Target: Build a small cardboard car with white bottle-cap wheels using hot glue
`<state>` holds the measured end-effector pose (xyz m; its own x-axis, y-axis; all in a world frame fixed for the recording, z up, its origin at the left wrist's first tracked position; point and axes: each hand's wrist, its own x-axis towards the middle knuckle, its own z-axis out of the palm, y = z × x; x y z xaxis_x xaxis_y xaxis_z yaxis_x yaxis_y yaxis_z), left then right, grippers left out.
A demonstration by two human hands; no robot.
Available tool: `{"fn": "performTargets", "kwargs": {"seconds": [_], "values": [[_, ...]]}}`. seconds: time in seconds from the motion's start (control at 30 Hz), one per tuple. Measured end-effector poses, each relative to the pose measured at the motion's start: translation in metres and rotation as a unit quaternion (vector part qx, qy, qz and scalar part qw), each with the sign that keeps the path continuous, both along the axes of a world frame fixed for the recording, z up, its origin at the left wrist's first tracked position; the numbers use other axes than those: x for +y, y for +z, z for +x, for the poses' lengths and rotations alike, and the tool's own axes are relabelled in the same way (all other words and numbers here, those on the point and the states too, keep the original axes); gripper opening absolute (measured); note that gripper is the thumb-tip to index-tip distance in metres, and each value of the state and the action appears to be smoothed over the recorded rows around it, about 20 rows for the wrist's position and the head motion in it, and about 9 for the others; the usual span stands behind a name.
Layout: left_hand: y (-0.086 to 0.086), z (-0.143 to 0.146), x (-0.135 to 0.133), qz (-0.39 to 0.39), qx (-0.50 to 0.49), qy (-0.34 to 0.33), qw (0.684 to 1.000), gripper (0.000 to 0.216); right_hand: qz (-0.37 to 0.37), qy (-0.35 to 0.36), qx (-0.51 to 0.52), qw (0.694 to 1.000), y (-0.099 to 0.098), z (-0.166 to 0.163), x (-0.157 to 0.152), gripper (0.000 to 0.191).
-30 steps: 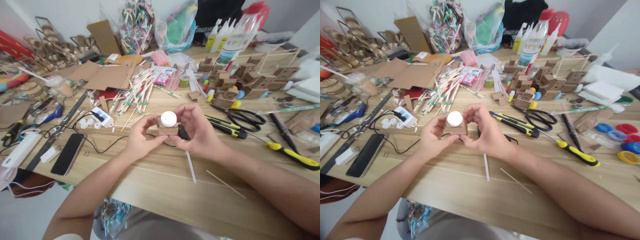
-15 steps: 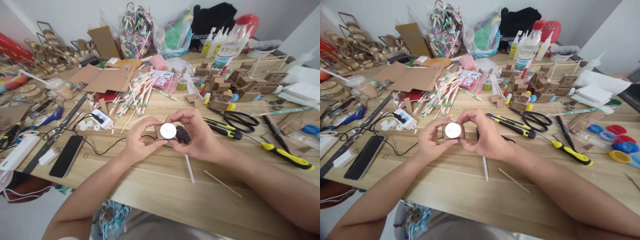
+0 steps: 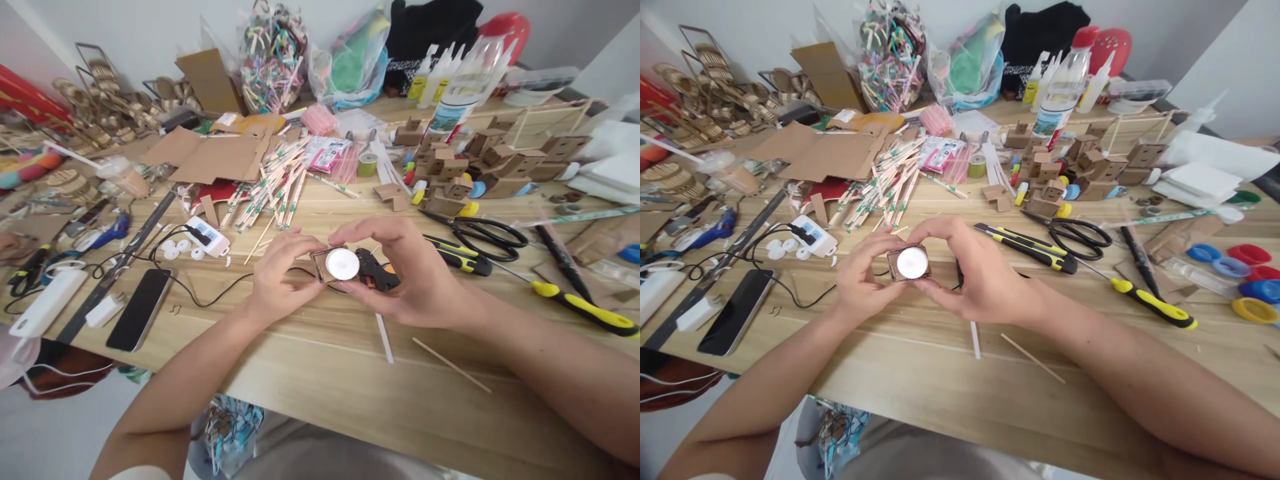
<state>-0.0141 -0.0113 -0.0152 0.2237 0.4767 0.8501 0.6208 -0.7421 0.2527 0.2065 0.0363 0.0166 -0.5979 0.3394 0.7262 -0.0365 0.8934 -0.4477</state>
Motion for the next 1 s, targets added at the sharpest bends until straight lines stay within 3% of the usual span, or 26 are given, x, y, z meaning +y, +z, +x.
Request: {"fn": "performTargets", "kwargs": {"seconds": [0.5,0.67,0.87,1.0], "values": [[0.004,0.008,-0.005,-0.004,0.001,0.018,1.000,0.028,-0.111,0.006,0.052,0.992,-0.012,-0.003,0.000,0.042],[0.003,0.009,-0.007,-0.017,0.006,0.040,0.999,0.028,-0.144,0.003,0.024,0.989,-0.013,-0.003,0.001,0.042],[-0.004,-0.003,0.001,-0.026,0.039,0.096,0.994,0.030,-0.052,-0.033,-0.021,0.998,0.008,0.009,0.009,0.050],[-0.009,-0.019,0.008,-0.028,0.024,0.106,0.994,0.030,-0.059,-0.160,-0.032,0.985,0.034,0.026,0.022,0.032]]}}
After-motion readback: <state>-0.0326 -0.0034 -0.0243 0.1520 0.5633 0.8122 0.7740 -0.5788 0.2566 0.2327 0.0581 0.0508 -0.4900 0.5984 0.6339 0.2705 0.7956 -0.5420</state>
